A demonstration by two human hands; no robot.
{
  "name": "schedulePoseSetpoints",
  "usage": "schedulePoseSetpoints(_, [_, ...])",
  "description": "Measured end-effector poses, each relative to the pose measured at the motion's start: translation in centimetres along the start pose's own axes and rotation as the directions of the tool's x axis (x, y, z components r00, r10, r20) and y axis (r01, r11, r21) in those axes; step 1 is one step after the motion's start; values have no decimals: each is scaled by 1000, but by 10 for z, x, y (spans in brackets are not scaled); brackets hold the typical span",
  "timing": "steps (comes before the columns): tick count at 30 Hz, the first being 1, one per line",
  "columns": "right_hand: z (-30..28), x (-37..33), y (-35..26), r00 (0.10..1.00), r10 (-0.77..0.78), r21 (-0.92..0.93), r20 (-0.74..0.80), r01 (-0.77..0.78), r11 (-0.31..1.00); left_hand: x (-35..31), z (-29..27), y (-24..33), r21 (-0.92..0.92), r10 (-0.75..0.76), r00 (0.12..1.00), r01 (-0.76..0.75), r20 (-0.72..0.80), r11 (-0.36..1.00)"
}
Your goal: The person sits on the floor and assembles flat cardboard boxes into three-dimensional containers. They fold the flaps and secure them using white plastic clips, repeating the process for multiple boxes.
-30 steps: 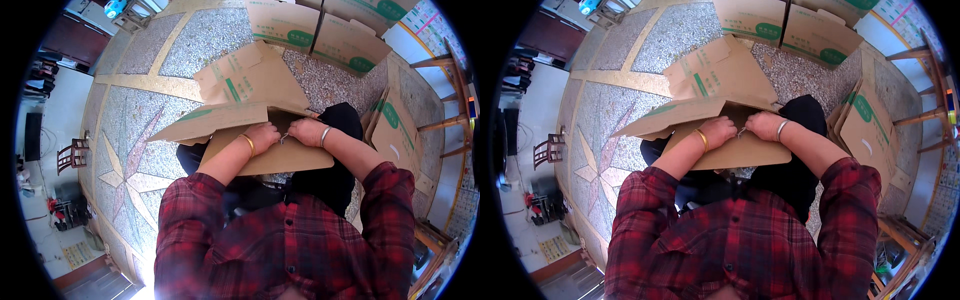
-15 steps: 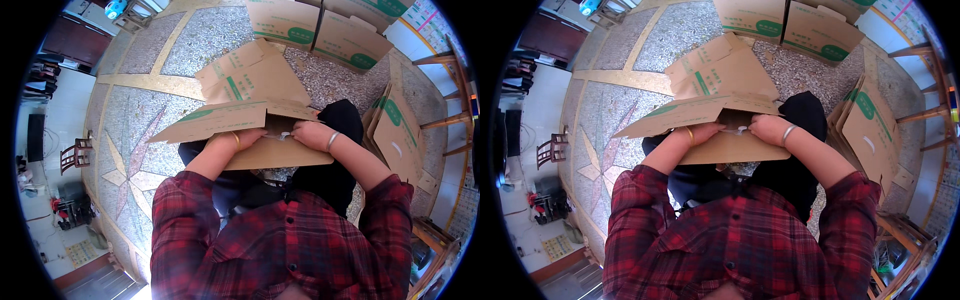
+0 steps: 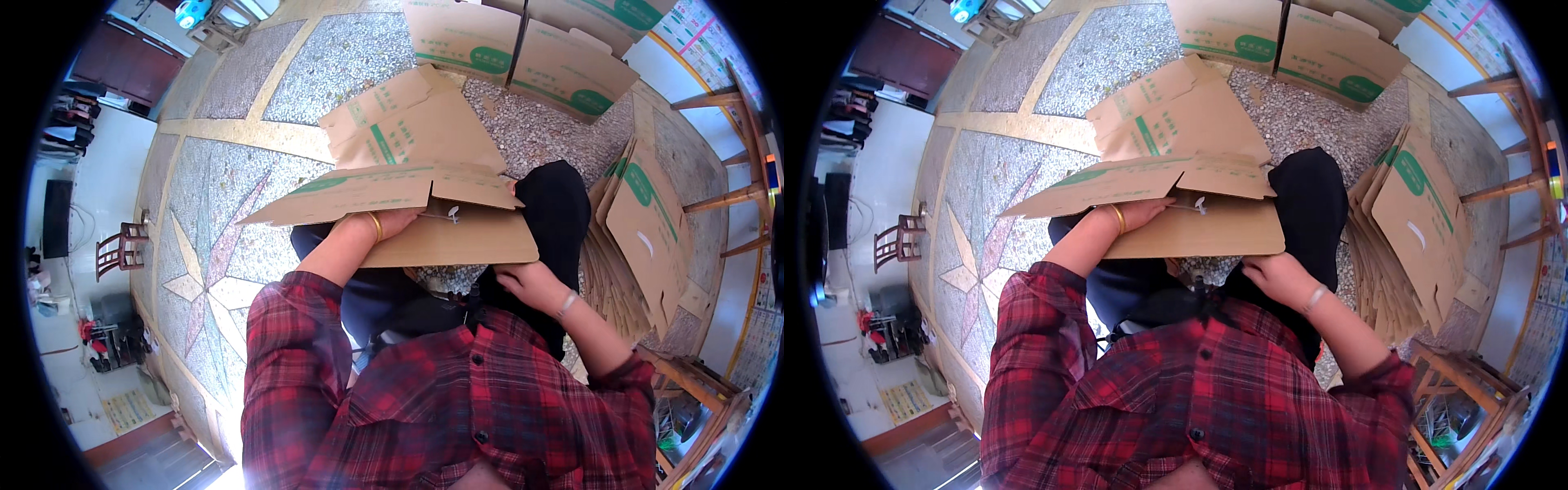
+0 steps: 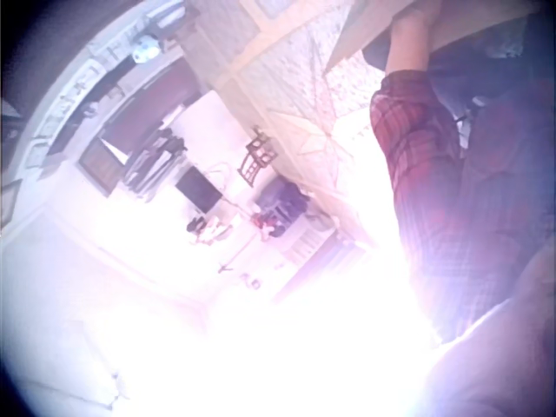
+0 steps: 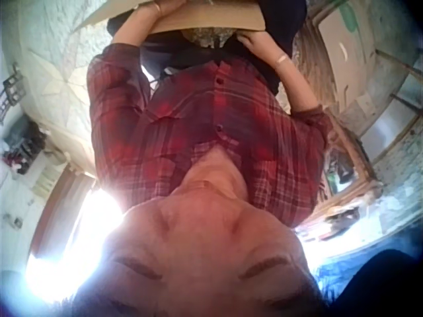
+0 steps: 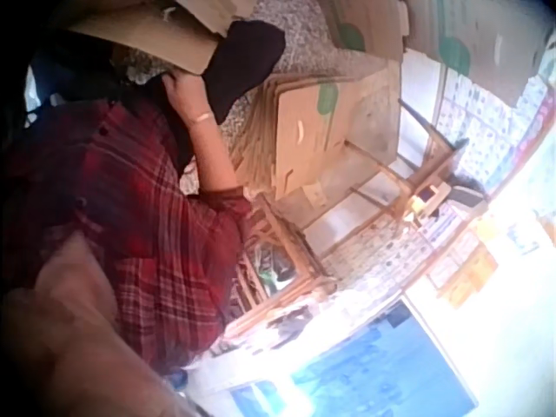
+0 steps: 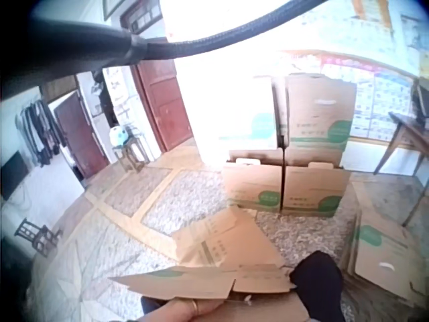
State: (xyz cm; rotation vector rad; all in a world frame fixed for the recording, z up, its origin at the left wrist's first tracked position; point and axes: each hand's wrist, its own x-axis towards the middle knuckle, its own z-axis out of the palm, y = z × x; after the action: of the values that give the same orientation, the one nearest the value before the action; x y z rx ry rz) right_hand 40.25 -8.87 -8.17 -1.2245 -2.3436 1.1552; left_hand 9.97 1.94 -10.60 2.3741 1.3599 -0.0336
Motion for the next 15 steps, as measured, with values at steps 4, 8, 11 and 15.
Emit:
schedulePoseSetpoints(4, [55, 66, 4, 892, -238, -318, -384, 114, 941, 6, 1, -1, 89, -102, 962, 81, 254, 993])
schedulePoseSetpoints(8, [83, 104, -2, 910, -91, -101, -406, 55, 993, 0, -36, 35, 266, -104, 925, 4, 365, 964])
schedulePoseSetpoints(11, [101, 112, 1, 930, 324, 517, -173, -194, 833, -3, -23, 22, 259, -73, 951, -8, 301, 966])
schedulePoseSetpoints(15, [118, 109, 13, 847, 510, 836, 149, -384, 392, 3, -26, 29, 281, -114, 927, 9, 358, 960])
